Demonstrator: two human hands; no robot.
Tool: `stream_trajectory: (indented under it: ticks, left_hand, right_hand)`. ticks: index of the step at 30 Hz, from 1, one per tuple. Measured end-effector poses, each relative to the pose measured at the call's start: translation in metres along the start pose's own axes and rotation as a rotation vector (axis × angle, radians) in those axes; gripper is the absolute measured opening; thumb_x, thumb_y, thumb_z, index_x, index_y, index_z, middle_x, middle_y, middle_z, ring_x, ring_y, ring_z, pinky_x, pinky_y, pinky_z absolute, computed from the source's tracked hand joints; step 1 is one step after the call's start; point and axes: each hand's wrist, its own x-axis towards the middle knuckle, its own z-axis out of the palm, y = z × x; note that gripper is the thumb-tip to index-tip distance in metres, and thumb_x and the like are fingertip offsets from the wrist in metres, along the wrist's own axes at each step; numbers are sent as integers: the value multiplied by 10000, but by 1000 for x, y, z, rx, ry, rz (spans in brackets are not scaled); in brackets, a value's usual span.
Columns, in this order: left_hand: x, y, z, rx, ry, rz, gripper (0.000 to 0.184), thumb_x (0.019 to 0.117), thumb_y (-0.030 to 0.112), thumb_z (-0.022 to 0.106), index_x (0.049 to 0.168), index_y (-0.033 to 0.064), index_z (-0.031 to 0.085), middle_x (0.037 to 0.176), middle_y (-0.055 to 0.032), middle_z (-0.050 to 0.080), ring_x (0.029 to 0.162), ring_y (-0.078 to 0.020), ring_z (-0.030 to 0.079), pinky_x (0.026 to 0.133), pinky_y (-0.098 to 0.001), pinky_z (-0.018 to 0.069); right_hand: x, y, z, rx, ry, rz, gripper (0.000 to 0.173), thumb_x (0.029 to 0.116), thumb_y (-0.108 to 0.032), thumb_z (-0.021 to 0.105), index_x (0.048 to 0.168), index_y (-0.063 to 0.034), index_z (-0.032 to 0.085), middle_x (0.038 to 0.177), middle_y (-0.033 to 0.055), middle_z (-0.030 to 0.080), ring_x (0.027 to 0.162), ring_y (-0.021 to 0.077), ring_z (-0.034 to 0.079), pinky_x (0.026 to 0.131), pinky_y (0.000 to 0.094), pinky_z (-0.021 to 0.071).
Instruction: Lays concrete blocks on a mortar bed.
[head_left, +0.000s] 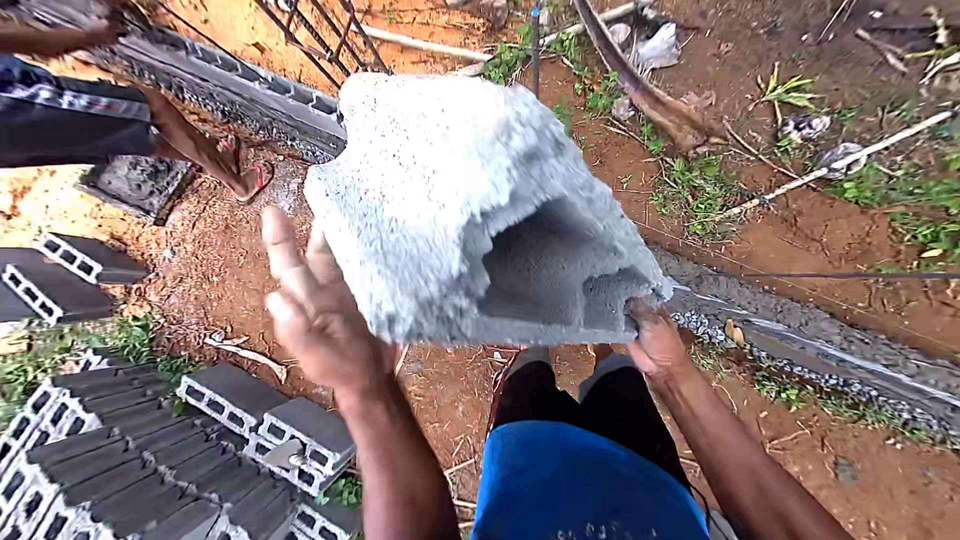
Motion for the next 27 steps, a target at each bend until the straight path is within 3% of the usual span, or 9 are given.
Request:
stream_trajectory:
  ticks: [2, 4, 5, 8, 10, 12, 17, 24, 27]
  left_hand:
    - [17, 12, 10, -76, -199, 15, 831, 1016, 710, 98, 1628, 169, 249, 1629, 49, 380, 1475, -126, 394, 1225, -389, 343]
    - [35, -23, 16, -235, -235, -98, 885, 980, 690, -97, 1609, 163, 234, 1585, 19, 420, 1423, -143, 454, 1182, -401, 403]
    - [41, -53, 17, -318, -246, -156, 894, 980, 680, -117, 1611, 163, 250, 1566, -5, 455, 1400, -162, 485, 1169, -413, 423]
    - [33, -157, 36, -541, -310, -359, 722, 1056, 635, 142, 1463, 164, 507, 1397, -36, 621, 1279, -184, 594, 1084, -439, 503]
    - [2, -220, 52, -619, -294, -528, 512, 1065, 562, 359, 1348, 202, 589, 1276, -13, 683, 1186, -169, 647, 1018, -430, 551]
    - [-38, -265, 77, -576, -176, -719, 483, 1092, 518, 288, 1281, 213, 612, 1169, -14, 725, 1083, -163, 691, 919, -420, 598]
    - [-127, -337, 171, -486, -90, -1112, 472, 1116, 437, 233, 1229, 173, 607, 1074, -37, 728, 981, -178, 704, 840, -420, 606]
    - [-236, -436, 267, -368, -235, -1377, 575, 1108, 464, 155, 1374, 106, 517, 1205, -122, 666, 1081, -252, 646, 904, -502, 558]
    - [-256, -451, 295, -252, -301, -1537, 526, 1121, 401, 157, 1303, 73, 526, 1123, -125, 678, 1011, -238, 665, 860, -463, 571]
  right_hand:
    - [-3, 3, -3, -30, 25, 19, 220, 974, 41, 547, 1188, -11, 546, 941, 67, 712, 866, 147, 721, 814, 341, 634]
    - [-2, 14, -9, -70, 95, 0, 284, 962, 49, 594, 1239, 19, 544, 994, 108, 707, 902, 173, 718, 833, 360, 633]
    - [-1, 20, -14, -102, 132, -20, 334, 954, 47, 614, 1277, 28, 532, 1036, 121, 703, 937, 176, 716, 852, 365, 631]
    - [10, 29, -51, -244, 244, -50, 385, 944, 15, 663, 1308, 49, 541, 1105, 139, 704, 996, 167, 714, 893, 355, 623]
    - [18, 28, -85, -372, 329, -26, 378, 939, -25, 690, 1287, 56, 566, 1108, 151, 708, 1003, 167, 716, 906, 356, 618]
    - [23, 23, -120, -529, 395, 28, 380, 941, -73, 702, 1278, 55, 580, 1113, 156, 705, 1018, 169, 710, 923, 368, 605]
    - [40, 3, -208, -833, 593, 225, 453, 921, -173, 722, 1293, 49, 591, 1137, 214, 692, 1068, 286, 693, 963, 506, 563]
    - [67, -24, -293, -1123, 734, 552, 621, 943, -289, 701, 1416, 67, 514, 1231, 320, 649, 1174, 475, 628, 1014, 672, 465]
    - [70, -27, -314, -1151, 793, 596, 623, 946, -267, 712, 1414, 89, 505, 1222, 348, 638, 1168, 508, 615, 1005, 698, 452]
